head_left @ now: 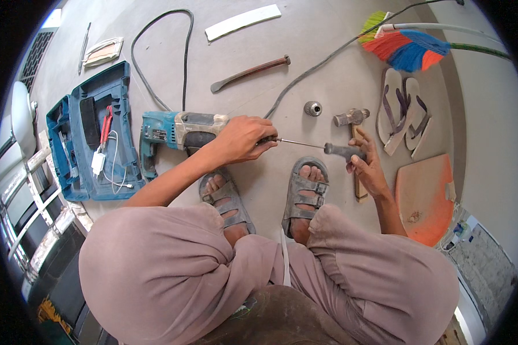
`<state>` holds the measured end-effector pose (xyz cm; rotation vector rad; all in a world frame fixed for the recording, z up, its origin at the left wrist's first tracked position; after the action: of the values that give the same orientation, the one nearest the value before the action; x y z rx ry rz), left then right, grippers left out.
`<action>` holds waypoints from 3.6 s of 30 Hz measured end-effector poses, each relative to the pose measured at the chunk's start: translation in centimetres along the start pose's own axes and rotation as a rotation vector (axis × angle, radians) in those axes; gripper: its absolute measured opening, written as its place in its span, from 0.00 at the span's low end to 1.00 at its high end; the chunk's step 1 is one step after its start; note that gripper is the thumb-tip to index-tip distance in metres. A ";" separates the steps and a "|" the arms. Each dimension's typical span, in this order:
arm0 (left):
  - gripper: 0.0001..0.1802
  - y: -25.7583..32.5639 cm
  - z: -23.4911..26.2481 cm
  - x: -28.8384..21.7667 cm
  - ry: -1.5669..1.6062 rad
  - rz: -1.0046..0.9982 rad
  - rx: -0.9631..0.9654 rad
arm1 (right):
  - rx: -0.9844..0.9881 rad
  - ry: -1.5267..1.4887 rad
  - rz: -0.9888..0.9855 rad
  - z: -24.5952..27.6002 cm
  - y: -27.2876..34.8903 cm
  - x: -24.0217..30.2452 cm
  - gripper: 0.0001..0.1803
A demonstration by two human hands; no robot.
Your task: The person sits on the floor and assembles a hammer drill by attaching a drill bit and chuck to the tool. They use a screwdriver to tighten the chuck and a hammer to tap the bit into place.
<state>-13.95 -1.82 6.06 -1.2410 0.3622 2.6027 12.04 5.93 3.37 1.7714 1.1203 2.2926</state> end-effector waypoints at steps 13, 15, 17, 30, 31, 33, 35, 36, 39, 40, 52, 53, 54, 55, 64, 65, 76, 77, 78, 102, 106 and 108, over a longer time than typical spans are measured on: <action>0.09 0.4 -0.7 0.4 -0.022 0.019 0.000 | 0.126 0.159 -0.153 -0.2 0.1 -2.4 0.25; 0.09 0.4 -0.7 0.4 -0.033 0.020 0.005 | -0.029 0.031 -0.007 -0.6 0.7 -0.7 0.26; 0.09 0.4 -0.7 0.3 -0.031 0.008 0.011 | 0.084 0.167 0.166 -0.6 0.4 -0.3 0.26; 0.09 0.7 -0.6 0.3 0.001 0.010 -0.002 | 0.294 0.245 -0.261 0.1 -0.1 -3.0 0.26; 0.09 0.7 -0.7 0.3 -0.006 0.008 0.002 | 0.165 0.158 -0.138 0.1 -0.2 -1.8 0.24; 0.09 0.6 -0.6 0.2 -0.021 0.000 0.000 | 0.010 0.048 0.047 -0.5 0.1 -0.1 0.22; 0.09 0.5 -0.7 0.1 -0.041 0.010 0.019 | 0.063 0.070 0.096 0.0 -0.2 -0.6 0.21; 0.09 0.5 -0.8 0.1 -0.049 0.014 0.027 | 0.140 0.113 0.086 0.2 -0.3 -1.4 0.21; 0.09 0.7 -0.6 0.1 -0.033 -0.006 -0.013 | 0.206 0.175 -0.251 0.0 0.2 -3.5 0.26; 0.09 0.7 -0.7 0.1 -0.029 -0.006 -0.005 | 0.030 0.133 -0.084 0.3 -0.1 -1.8 0.27; 0.09 0.6 -1.5 0.9 -0.066 0.009 0.000 | 0.162 0.135 0.010 -0.3 -1.0 -1.9 0.24; 0.09 0.6 -1.5 0.9 -0.058 0.005 -0.007 | 0.162 0.116 -0.065 -0.2 -1.0 -2.4 0.24; 0.09 0.6 -1.4 0.8 -0.051 0.002 -0.013 | 0.161 0.097 -0.141 0.0 -0.9 -2.8 0.24; 0.09 0.5 -1.5 0.9 -0.055 0.010 -0.004 | 0.160 0.073 -0.215 -0.2 -0.7 -3.2 0.24; 0.11 0.1 -1.8 1.0 -0.052 0.055 0.030 | 0.149 -0.157 -0.149 -1.0 -0.5 -3.1 0.31; 0.11 0.1 -1.9 1.0 -0.055 0.059 0.034 | 0.136 -0.107 -0.105 -0.9 -0.6 -3.0 0.29; 0.08 -1.1 -3.8 0.9 -0.256 0.054 0.099 | -0.026 0.127 0.011 3.3 -2.1 -4.8 0.25; 0.08 -1.2 -4.0 0.8 -0.258 0.028 0.082 | -0.062 0.207 0.034 3.5 -1.8 -4.8 0.23; 0.08 -1.3 -4.1 0.7 -0.260 0.003 0.064 | -0.098 0.287 0.057 3.7 -1.5 -4.8 0.22; 0.12 -0.3 -2.7 1.7 -0.131 0.073 -0.041 | 0.248 0.287 0.136 -14.1 -4.1 -3.3 0.21; 0.12 -0.4 -2.6 1.5 -0.095 0.090 -0.022 | 0.256 0.305 0.029 -13.4 -4.3 -4.0 0.21; 0.13 -0.4 -2.4 1.3 -0.085 0.073 -0.047 | 0.261 0.292 0.096 -13.8 -4.3 -3.6 0.22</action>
<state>-12.93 -2.03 3.53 -1.1484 0.3386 2.7300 -0.19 0.45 -3.23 1.6333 1.4705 2.6339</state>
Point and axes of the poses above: each hand's wrist, its own y-axis away from the middle knuckle, its own z-axis out of the back of the hand, x = y × z, the point moved 10 cm from there along -y, towards the middle knuckle, and after that the axes turned 5 degrees about y, right-handed, at the moved point
